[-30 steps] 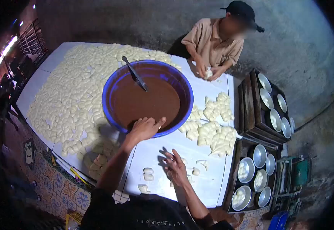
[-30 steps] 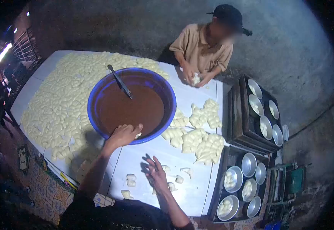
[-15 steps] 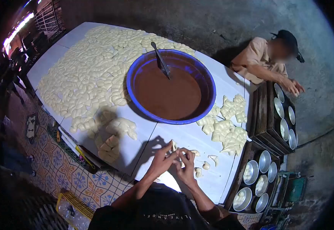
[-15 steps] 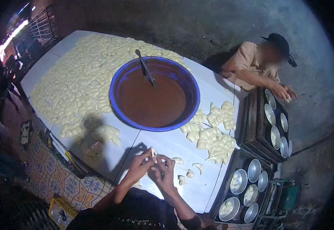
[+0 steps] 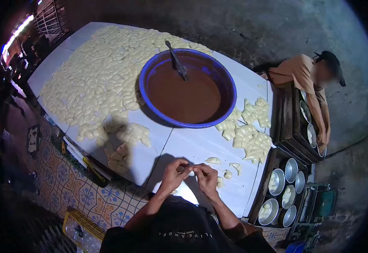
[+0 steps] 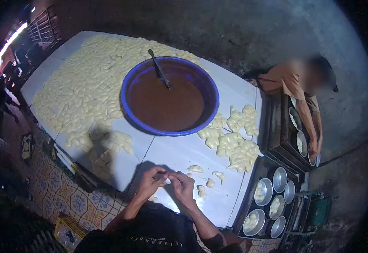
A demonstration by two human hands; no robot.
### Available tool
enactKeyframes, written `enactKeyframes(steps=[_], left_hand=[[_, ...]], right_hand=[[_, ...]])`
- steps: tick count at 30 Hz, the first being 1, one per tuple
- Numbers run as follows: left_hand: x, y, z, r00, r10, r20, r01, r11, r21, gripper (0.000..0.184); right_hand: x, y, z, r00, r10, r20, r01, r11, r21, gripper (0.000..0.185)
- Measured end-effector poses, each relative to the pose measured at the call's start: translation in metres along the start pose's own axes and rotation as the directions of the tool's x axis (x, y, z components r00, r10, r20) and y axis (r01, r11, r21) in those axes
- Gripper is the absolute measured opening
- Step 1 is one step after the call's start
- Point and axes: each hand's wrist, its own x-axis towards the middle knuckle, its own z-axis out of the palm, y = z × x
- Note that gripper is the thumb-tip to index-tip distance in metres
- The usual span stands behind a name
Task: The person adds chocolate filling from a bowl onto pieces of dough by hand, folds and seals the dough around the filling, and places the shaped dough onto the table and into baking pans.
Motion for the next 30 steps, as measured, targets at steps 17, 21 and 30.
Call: enactKeyframes(steps=[17, 21, 30], left_hand=[[0.001, -0.017, -0.047, 0.894, 0.234, -0.383, -0.352, 0.894, -0.276, 0.029], [0.004, -0.032, -0.052, 0.886, 0.136, -0.444, -0.277, 0.922, -0.271, 0.013], [0.009, -0.017, -0.002, 0.991, 0.121, -0.048, -0.126, 0.987, -0.1, 0.027]], right_hand=[[0.051, 0.057, 0.015, 0.956, -0.158, 0.247, 0.229, 0.928, -0.293, 0.033], [0.019, 0.04, -0.027, 0.967, 0.095, -0.236, -0.122, 0.987, -0.101, 0.028], [0.001, 0.014, -0.013, 0.971, 0.128, -0.201, -0.148, 0.985, -0.089, 0.028]])
